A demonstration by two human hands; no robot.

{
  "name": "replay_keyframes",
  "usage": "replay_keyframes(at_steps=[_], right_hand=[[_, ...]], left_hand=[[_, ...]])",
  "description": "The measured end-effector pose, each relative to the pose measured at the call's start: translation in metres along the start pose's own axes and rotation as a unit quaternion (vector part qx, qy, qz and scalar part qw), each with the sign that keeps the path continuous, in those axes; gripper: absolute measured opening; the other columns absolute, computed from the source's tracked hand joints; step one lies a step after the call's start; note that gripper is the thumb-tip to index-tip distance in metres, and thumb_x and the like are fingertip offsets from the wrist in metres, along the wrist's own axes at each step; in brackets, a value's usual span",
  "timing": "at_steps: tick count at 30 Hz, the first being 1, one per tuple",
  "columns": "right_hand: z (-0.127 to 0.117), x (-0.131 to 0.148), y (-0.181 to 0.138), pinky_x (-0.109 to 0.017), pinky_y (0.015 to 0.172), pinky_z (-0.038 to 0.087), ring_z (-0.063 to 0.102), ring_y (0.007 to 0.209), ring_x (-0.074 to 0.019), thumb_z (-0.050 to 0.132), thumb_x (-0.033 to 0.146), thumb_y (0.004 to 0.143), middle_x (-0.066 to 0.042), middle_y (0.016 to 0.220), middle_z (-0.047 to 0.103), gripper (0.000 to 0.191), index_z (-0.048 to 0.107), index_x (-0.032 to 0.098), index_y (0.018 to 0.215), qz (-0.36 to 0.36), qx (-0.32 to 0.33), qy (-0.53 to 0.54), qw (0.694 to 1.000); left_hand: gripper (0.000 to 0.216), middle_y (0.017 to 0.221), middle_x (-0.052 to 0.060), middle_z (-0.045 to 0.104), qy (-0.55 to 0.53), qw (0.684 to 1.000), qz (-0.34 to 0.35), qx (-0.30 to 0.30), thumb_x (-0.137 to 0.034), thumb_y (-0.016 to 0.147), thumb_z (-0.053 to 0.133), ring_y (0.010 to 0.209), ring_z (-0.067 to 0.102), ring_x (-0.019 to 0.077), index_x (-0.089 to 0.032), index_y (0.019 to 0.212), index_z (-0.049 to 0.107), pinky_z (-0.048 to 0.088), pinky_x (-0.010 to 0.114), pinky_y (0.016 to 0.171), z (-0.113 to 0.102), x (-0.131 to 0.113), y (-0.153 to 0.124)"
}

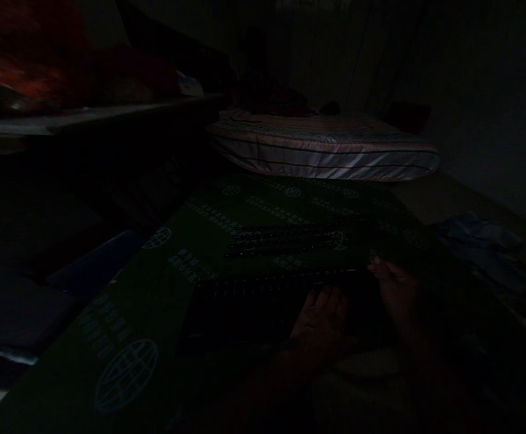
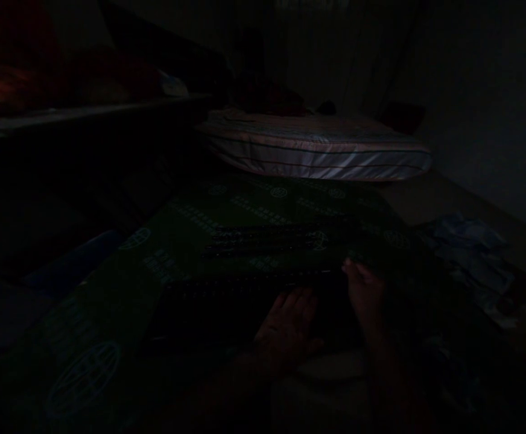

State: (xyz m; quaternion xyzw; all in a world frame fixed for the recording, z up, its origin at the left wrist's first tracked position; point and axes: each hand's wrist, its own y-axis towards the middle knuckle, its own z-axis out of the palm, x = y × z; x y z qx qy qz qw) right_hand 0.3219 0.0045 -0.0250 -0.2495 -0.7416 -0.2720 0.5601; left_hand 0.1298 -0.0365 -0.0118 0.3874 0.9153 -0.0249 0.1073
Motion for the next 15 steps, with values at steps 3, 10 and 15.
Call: replay_keyframes(at_steps=[3,10,15], right_hand=[[0.0,-0.001,0.0,-0.039,0.069,0.05,0.067,0.071,-0.0278,0.065,0.063,0.061,-0.011,0.071,0.073,0.049,0.072,0.015,0.069,-0.004,0.008,-0.004,1.0],[0.0,-0.002,0.0,-0.039,0.069,0.05,0.068,0.073,-0.0282,0.064,0.061,0.064,-0.011,0.073,0.074,0.048,0.073,0.015,0.073,0.013,0.015,-0.008,1.0],[0.0,-0.006,0.002,-0.04,0.073,0.049,0.067,0.076,-0.0291,0.063,0.06,0.065,-0.012,0.076,0.074,0.047,0.072,0.015,0.073,0.016,0.017,-0.019,1.0]], left_hand=[[0.069,0.149,0.016,0.029,-0.009,1.0,-0.001,0.016,-0.054,0.089,0.042,0.136,0.026,0.0327,-0.009,0.141,0.033,0.027,0.054,0.107,0.001,0.001,0.001],[0.067,0.15,0.016,0.025,-0.026,0.998,-0.02,0.044,-0.051,0.09,0.043,0.136,0.025,0.0334,-0.009,0.141,0.032,0.024,0.055,0.109,-0.008,-0.002,0.001],[0.066,0.15,0.014,0.026,-0.031,0.997,-0.031,0.065,-0.05,0.089,0.044,0.137,0.025,0.0316,-0.011,0.141,0.033,0.024,0.053,0.109,-0.019,-0.004,0.002]])
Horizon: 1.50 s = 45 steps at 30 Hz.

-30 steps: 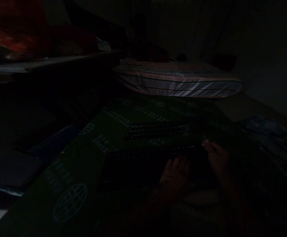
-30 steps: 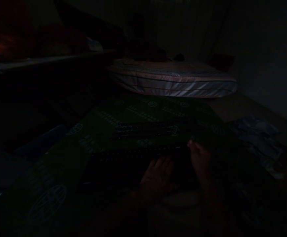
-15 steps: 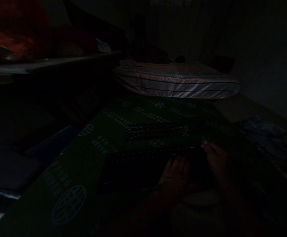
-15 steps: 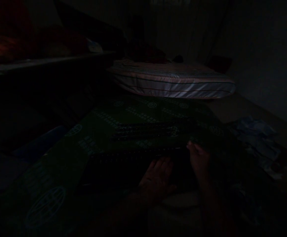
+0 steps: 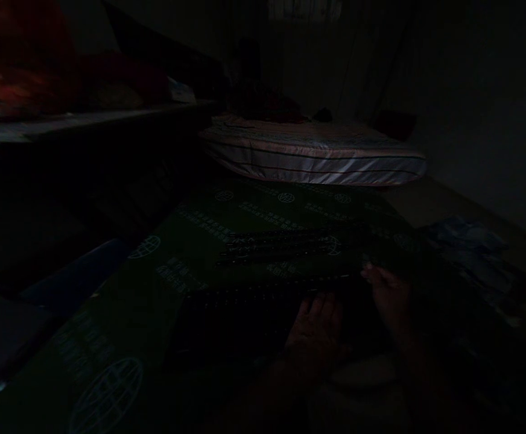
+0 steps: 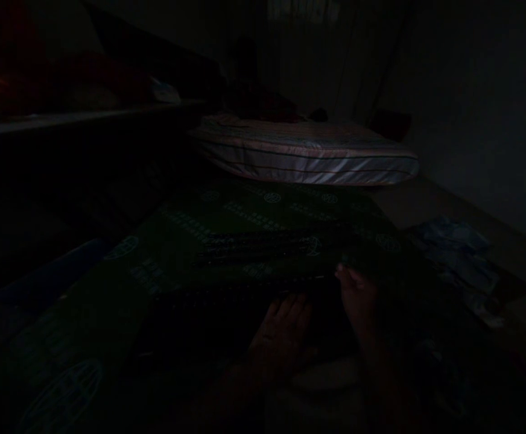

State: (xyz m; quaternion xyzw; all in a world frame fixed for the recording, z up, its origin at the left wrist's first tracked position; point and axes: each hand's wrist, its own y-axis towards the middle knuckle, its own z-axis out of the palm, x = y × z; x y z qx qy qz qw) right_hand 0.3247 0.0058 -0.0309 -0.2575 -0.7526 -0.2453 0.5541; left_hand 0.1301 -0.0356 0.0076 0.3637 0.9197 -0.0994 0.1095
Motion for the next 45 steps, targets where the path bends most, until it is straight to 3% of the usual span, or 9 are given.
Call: replay_keyframes(at_steps=[10,20,26,45], right_hand=[[0.0,0.006,-0.002,-0.038,0.069,0.05,0.068,0.073,-0.0276,0.063,0.06,0.065,-0.011,0.073,0.074,0.046,0.072,0.015,0.072,-0.005,0.0,0.001,1.0],[0.001,0.01,-0.005,-0.038,0.068,0.051,0.068,0.071,-0.0272,0.065,0.06,0.063,-0.011,0.072,0.073,0.046,0.072,0.015,0.071,-0.011,-0.016,0.008,1.0],[0.0,0.014,-0.006,-0.037,0.064,0.052,0.068,0.069,-0.0272,0.066,0.062,0.06,-0.011,0.069,0.073,0.048,0.072,0.015,0.069,-0.006,-0.02,0.009,1.0],[-0.001,0.008,-0.006,-0.041,0.075,0.051,0.069,0.077,-0.0284,0.064,0.061,0.065,-0.011,0.074,0.074,0.047,0.072,0.016,0.074,-0.004,-0.003,-0.013,1.0]], left_hand=[[0.068,0.15,0.014,0.025,0.013,1.0,0.017,-0.022,-0.055,0.09,0.038,0.137,0.025,0.0317,-0.013,0.143,0.03,0.024,0.052,0.11,0.014,0.006,0.001],[0.067,0.149,0.015,0.028,0.011,0.999,0.021,-0.026,-0.054,0.09,0.04,0.136,0.026,0.0315,-0.012,0.141,0.033,0.024,0.051,0.109,0.011,0.006,0.001],[0.069,0.149,0.017,0.026,-0.004,1.0,0.023,0.001,-0.053,0.09,0.04,0.136,0.026,0.033,-0.01,0.142,0.03,0.025,0.055,0.108,0.013,0.007,0.003],[0.068,0.151,0.016,0.021,-0.004,1.0,0.021,0.021,-0.051,0.092,0.038,0.138,0.022,0.0334,-0.009,0.143,0.028,0.024,0.054,0.109,0.006,0.006,0.001]])
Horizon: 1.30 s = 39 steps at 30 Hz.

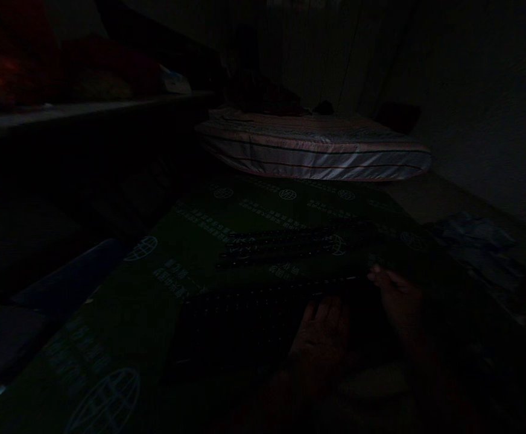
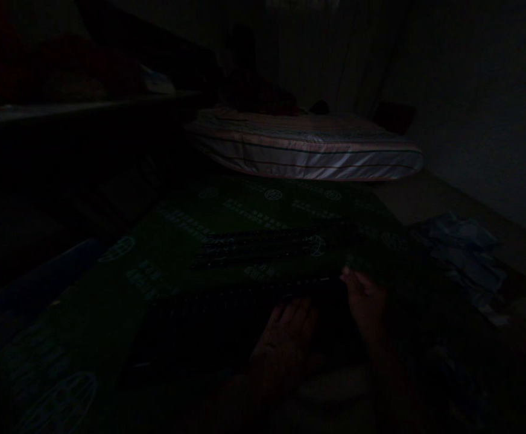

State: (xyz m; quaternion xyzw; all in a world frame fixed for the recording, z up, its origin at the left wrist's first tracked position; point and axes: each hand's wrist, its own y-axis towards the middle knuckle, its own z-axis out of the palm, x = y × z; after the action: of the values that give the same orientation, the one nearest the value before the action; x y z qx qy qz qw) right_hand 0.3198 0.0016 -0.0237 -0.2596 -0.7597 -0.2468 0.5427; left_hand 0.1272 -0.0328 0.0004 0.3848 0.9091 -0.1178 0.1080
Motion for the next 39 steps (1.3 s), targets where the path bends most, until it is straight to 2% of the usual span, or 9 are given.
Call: replay_keyframes(at_steps=[3,9,18,28,31,33,35,39], right_hand=[[0.0,0.001,-0.001,-0.039,0.071,0.052,0.069,0.074,-0.0282,0.064,0.062,0.065,-0.011,0.073,0.074,0.049,0.073,0.015,0.074,-0.008,-0.003,-0.004,1.0],[-0.001,0.006,-0.003,-0.036,0.062,0.051,0.068,0.068,-0.0269,0.065,0.063,0.062,-0.011,0.071,0.073,0.049,0.072,0.015,0.069,0.004,-0.008,-0.004,1.0],[0.0,0.007,-0.003,-0.039,0.066,0.051,0.068,0.072,-0.0284,0.065,0.065,0.059,-0.012,0.072,0.073,0.052,0.072,0.015,0.069,0.022,-0.014,-0.01,1.0],[0.002,0.007,-0.004,-0.037,0.061,0.051,0.068,0.068,-0.0278,0.066,0.065,0.059,-0.011,0.068,0.073,0.051,0.072,0.016,0.067,0.001,-0.031,0.0,1.0],[0.001,0.01,-0.005,-0.037,0.063,0.052,0.068,0.069,-0.0279,0.065,0.064,0.061,-0.01,0.069,0.073,0.049,0.072,0.016,0.067,-0.005,-0.017,-0.014,1.0],[-0.002,0.021,-0.008,-0.039,0.067,0.053,0.068,0.072,-0.0279,0.063,0.064,0.063,-0.009,0.071,0.073,0.047,0.073,0.018,0.068,-0.032,-0.007,-0.034,0.999],[-0.01,0.04,-0.017,-0.04,0.072,0.053,0.068,0.076,-0.0274,0.061,0.064,0.065,-0.007,0.075,0.074,0.044,0.073,0.022,0.068,-0.089,0.011,-0.062,0.994],[-0.036,0.085,-0.054,-0.041,0.077,0.055,0.067,0.082,-0.0269,0.061,0.067,0.063,-0.004,0.082,0.073,0.036,0.073,0.033,0.07,-0.212,0.071,-0.076,0.972]], left_hand=[[0.068,0.15,0.016,0.022,-0.002,1.0,0.005,-0.018,-0.053,0.091,0.037,0.138,0.022,0.0331,-0.009,0.143,0.029,0.024,0.055,0.109,0.003,0.001,0.001],[0.068,0.151,0.015,0.022,-0.017,1.0,-0.001,-0.006,-0.052,0.09,0.041,0.137,0.023,0.0335,-0.011,0.143,0.03,0.022,0.055,0.11,0.005,0.002,0.0],[0.066,0.15,0.015,0.025,-0.013,1.0,0.003,-0.014,-0.052,0.092,0.038,0.137,0.024,0.0327,-0.01,0.142,0.031,0.024,0.054,0.109,0.002,0.002,-0.001],[0.067,0.149,0.016,0.026,-0.002,1.0,0.008,-0.018,-0.053,0.091,0.036,0.136,0.026,0.0327,-0.009,0.142,0.031,0.026,0.054,0.108,0.006,0.003,0.0],[0.066,0.15,0.015,0.026,-0.001,1.0,0.005,-0.012,-0.053,0.092,0.036,0.137,0.025,0.0322,-0.01,0.142,0.032,0.025,0.053,0.109,0.004,0.003,0.0],[0.066,0.15,0.016,0.026,-0.005,1.0,0.004,-0.007,-0.053,0.091,0.036,0.137,0.025,0.0325,-0.01,0.142,0.032,0.025,0.054,0.109,0.003,0.003,0.0],[0.067,0.15,0.015,0.026,-0.008,1.0,0.004,-0.006,-0.054,0.091,0.036,0.136,0.026,0.0326,-0.01,0.142,0.031,0.026,0.053,0.109,0.004,0.003,0.0],[0.067,0.15,0.015,0.026,-0.002,1.0,-0.002,-0.026,-0.053,0.092,0.034,0.136,0.027,0.0322,-0.009,0.143,0.028,0.026,0.053,0.109,0.005,0.001,-0.001]])
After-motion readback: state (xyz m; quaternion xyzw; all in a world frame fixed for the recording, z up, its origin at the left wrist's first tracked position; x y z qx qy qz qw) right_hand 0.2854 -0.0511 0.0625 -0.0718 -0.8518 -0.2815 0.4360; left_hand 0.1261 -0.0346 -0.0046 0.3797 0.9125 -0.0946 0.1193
